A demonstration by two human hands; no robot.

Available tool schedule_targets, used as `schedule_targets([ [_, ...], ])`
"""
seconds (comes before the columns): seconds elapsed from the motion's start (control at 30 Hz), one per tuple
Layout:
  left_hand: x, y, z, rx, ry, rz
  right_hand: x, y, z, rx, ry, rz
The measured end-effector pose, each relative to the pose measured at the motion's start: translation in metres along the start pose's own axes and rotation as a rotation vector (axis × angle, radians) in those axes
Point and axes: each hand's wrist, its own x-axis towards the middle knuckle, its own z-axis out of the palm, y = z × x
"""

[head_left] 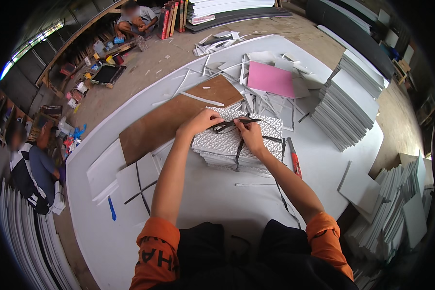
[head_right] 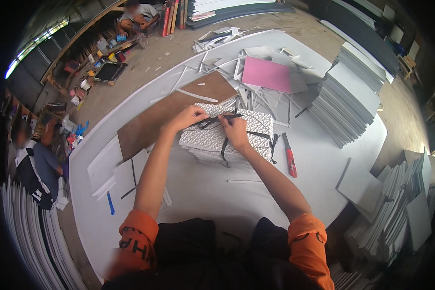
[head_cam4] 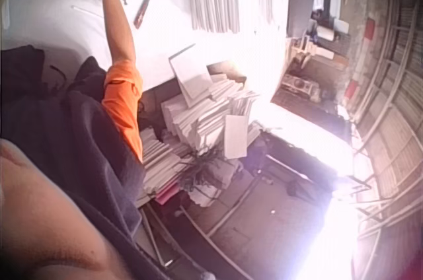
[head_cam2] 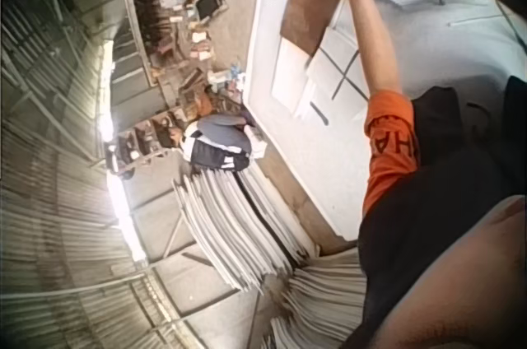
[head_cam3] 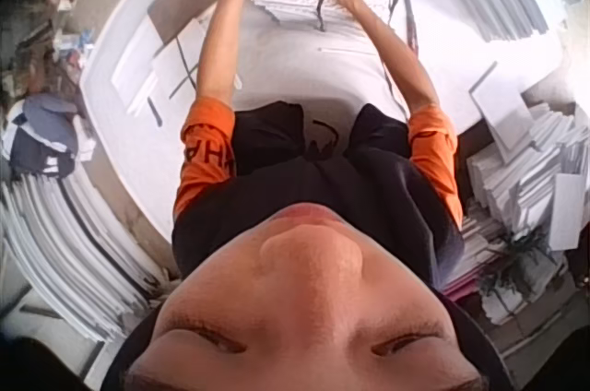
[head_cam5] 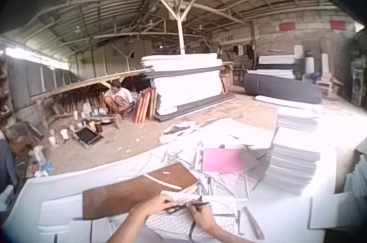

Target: The person stacks white rectangular panels on a workbench and secures them with black straps. They use a red utility knife to cut the straps and tie knots to fasten the bundles. The person repeats this process for multiple stacks of panels.

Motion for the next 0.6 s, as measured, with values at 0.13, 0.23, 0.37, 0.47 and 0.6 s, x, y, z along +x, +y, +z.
schedule_targets([
  [0.13,0.007,0.005,0.003,-0.018,0.179,0.022,0.006,0.010,-0.002,-0.048,-0.024,0.038],
  [0.23,0.007,0.020,0.016,0.082,0.312,0.034,0.013,0.013,-0.009,-0.001,-0.061,0.114],
  [0.37,-0.004,0.044,0.022,0.288,0.294,0.081,0.018,0.010,-0.017,0.118,-0.100,0.163],
  [0.47,-0.005,0.044,0.027,0.255,0.261,0.059,0.019,0.011,-0.016,0.091,-0.090,0.195],
  [0.6,-0.002,0.031,0.030,0.025,0.248,-0.037,0.020,0.007,-0.014,0.071,-0.132,0.195],
])
